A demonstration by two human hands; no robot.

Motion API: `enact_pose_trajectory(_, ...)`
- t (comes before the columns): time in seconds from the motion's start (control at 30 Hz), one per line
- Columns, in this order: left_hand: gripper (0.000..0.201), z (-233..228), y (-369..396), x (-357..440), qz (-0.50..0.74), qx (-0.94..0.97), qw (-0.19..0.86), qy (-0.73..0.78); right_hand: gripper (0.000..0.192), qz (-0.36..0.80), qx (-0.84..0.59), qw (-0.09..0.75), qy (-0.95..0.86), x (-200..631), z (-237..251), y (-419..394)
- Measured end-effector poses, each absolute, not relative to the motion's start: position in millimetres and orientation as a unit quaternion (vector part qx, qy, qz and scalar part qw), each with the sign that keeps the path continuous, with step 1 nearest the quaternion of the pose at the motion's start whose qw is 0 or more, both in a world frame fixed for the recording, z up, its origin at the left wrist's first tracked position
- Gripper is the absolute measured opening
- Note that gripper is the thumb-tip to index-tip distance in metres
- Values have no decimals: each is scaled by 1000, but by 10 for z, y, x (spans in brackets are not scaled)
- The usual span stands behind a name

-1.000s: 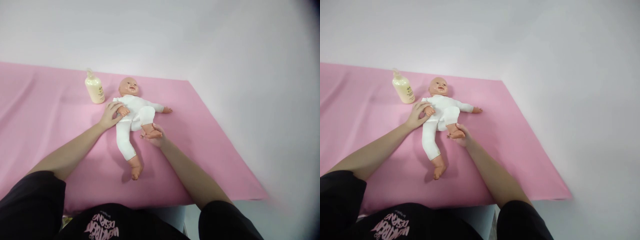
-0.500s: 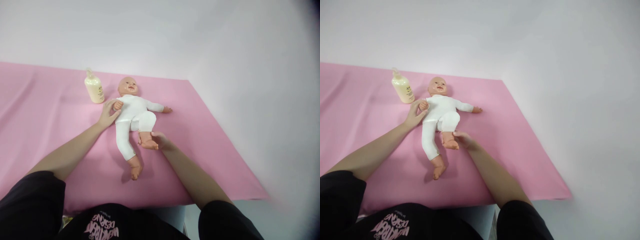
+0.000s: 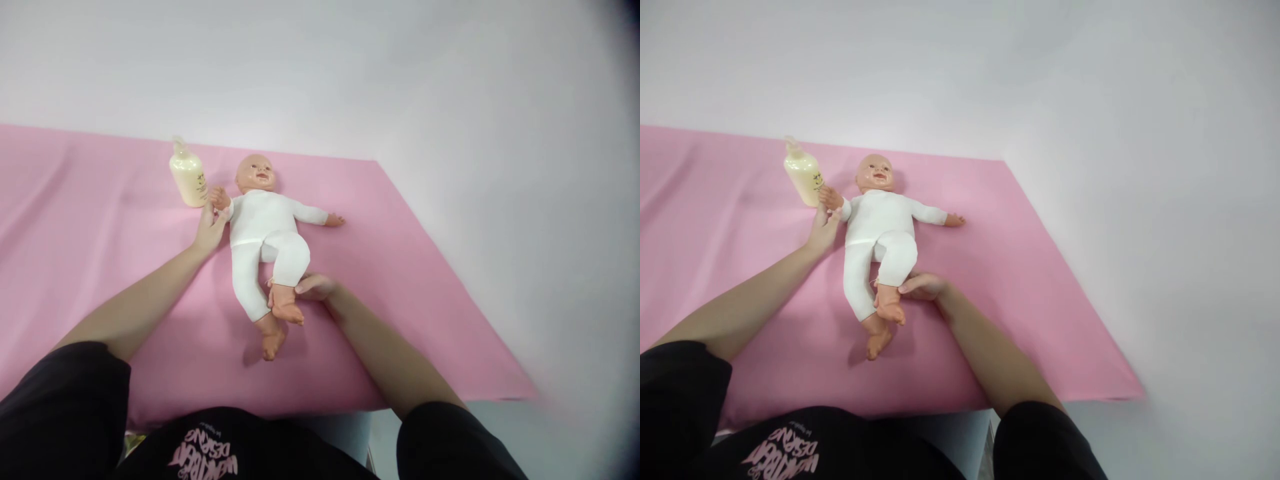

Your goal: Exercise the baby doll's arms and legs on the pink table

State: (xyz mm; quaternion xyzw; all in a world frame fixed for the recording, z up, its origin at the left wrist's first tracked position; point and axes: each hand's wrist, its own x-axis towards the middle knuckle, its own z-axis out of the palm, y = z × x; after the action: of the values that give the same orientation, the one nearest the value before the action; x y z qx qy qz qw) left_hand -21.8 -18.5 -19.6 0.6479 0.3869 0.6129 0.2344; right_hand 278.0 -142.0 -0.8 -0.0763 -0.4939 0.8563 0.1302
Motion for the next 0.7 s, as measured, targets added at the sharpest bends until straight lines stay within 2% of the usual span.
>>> enact_pose_trajectory(0.27,51,-167,-213,-211,610,661,195,391,49,859,-76,143,-486,2785,-39,-1424)
enact_pose_trajectory(0.53,45,27,-387,-126,564,746,88,341,55,861,-72,240,-442,2764,30,-1399)
enact_pose_trajectory(0.7,55,31,-498,-158,506,780,36,367,56,845,-42,311,-433,2766,-65,-1327)
